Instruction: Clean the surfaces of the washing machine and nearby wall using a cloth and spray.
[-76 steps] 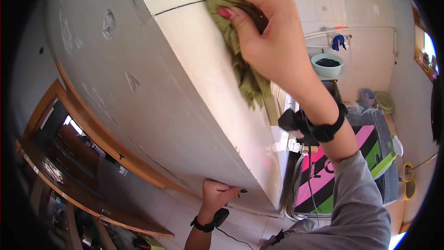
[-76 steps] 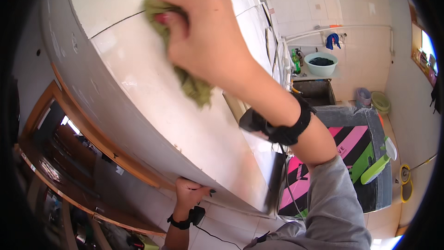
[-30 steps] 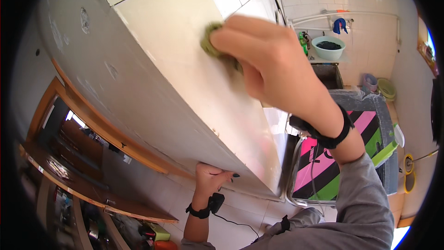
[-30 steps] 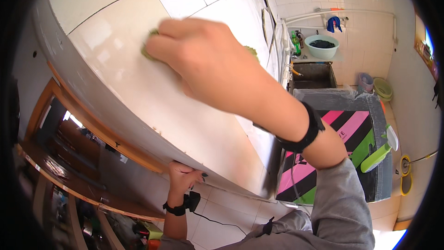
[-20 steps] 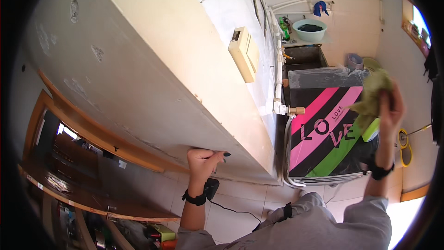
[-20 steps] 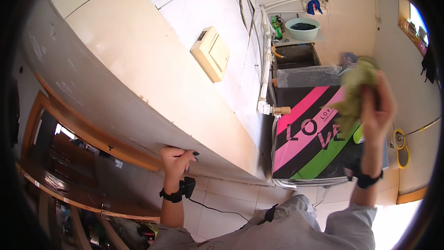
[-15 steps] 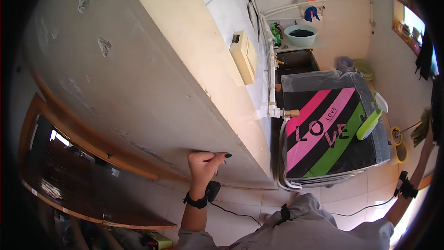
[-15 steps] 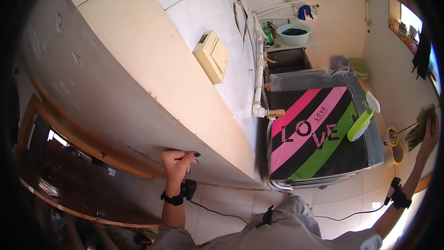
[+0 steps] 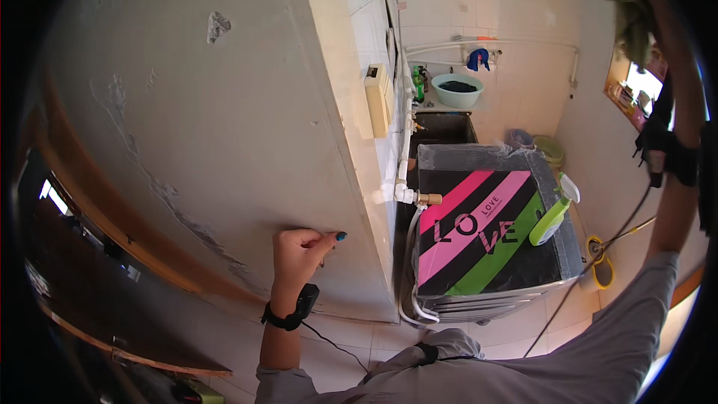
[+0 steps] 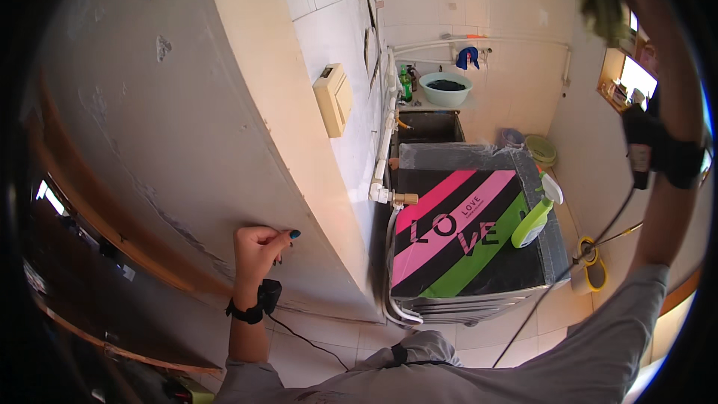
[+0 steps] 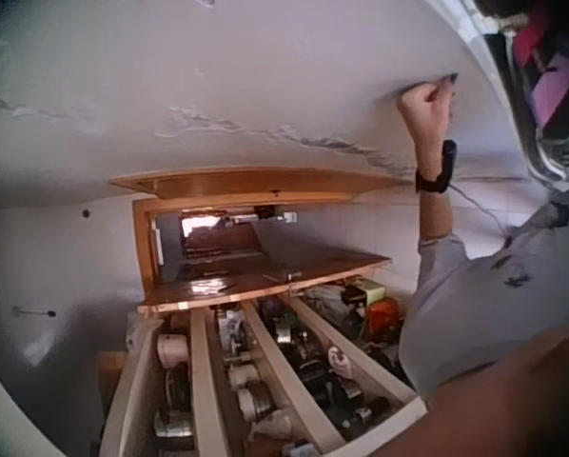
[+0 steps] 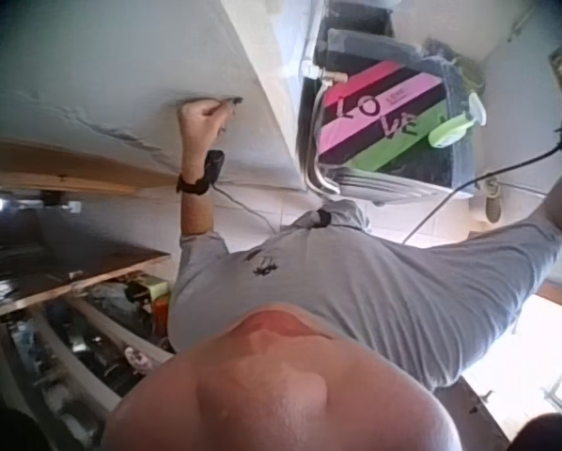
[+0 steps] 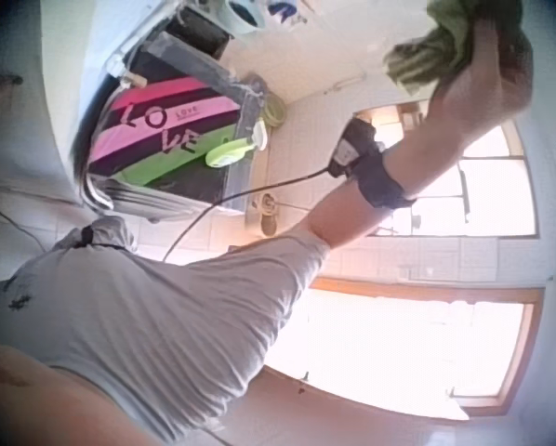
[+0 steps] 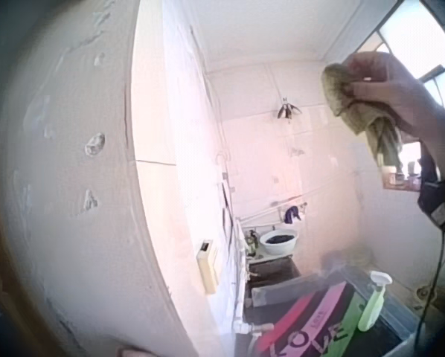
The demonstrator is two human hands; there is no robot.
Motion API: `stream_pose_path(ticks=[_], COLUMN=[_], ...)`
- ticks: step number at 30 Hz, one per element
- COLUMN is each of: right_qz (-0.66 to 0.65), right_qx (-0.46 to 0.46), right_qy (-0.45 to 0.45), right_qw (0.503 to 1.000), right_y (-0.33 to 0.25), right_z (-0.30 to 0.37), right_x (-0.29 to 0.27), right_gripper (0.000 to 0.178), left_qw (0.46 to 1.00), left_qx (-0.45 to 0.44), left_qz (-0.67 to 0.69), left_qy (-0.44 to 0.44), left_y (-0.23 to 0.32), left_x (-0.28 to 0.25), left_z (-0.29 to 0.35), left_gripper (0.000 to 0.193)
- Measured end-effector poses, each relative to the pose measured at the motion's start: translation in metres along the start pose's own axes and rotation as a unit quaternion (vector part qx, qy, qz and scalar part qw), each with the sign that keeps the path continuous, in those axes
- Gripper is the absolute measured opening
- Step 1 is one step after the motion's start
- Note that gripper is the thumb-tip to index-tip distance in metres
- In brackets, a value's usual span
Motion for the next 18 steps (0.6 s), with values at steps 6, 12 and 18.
stream_pose_path(ticks=[6,12,18], right_qz=[-0.419,-0.379,-0.363], right_qx=[0.041,-0.055,-0.038], right_qy=[-0.061,0.080,0.079], right_qw=[0.905,0.920,0.928], right_y=[-0.044,-0.043,-0.047], right_z=[-0.002,0.033,0.028], right_x=[0.239,0.249,0.245], right_gripper=[0.017,0.019,0.019], left_qw=[0.903,0.863,0.853], left_qx=[0.363,0.323,0.295], left_qz=[-0.195,-0.357,-0.390], left_qy=[0.122,0.151,0.184], left_y=[0.139,0.169,0.174], left_x=[0.010,0.011,0.016], left_z=[0.043,0.019,0.003], left_gripper=[0.042,0.078,0.079])
Point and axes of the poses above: each hand's wrist, its own z-axis away from the middle knuckle, its own x-axis out of the palm, y = z × x, the point moved 9 cm from there along -z, towards the middle knuckle, and after that the axes turned 3 degrees about -z, right-handed, at the moved point
